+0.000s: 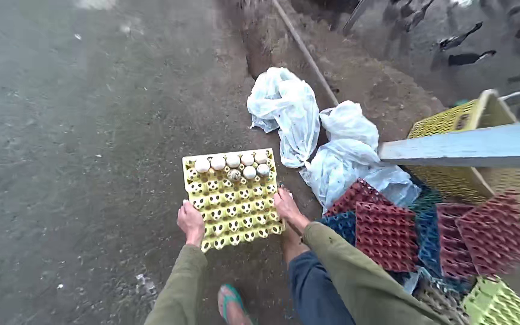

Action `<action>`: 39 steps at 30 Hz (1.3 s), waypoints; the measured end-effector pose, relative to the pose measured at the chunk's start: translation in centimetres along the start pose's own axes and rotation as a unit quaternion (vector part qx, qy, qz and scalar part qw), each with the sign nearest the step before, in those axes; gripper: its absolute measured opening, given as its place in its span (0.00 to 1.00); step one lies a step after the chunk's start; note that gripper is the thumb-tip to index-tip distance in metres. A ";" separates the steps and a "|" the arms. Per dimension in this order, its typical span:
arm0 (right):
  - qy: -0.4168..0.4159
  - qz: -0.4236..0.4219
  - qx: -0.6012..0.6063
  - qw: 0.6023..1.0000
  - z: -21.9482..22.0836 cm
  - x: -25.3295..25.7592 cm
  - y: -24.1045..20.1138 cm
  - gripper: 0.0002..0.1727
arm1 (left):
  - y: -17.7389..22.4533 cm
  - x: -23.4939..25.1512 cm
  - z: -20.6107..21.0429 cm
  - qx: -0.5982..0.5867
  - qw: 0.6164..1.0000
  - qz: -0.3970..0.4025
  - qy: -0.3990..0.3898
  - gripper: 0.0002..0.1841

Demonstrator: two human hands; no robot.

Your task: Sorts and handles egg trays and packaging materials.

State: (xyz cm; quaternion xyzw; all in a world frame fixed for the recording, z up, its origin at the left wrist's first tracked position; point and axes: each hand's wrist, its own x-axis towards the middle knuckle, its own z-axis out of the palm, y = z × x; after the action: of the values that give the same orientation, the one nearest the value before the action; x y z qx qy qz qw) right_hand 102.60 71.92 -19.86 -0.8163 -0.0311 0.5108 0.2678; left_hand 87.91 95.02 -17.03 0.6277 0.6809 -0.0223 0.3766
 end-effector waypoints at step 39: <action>0.331 -0.057 -0.088 0.938 -21.3 39.4 0.4 0.61 | -2.5 19.7 30.3 0.068 0.936 0.342 -0.047 0.29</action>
State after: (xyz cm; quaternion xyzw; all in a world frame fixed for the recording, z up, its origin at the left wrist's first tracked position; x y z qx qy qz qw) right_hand 139.35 75.71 -45.14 -0.9564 -0.0316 0.1910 0.2187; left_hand 101.85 95.77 -50.42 0.8446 0.4038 0.0321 0.3500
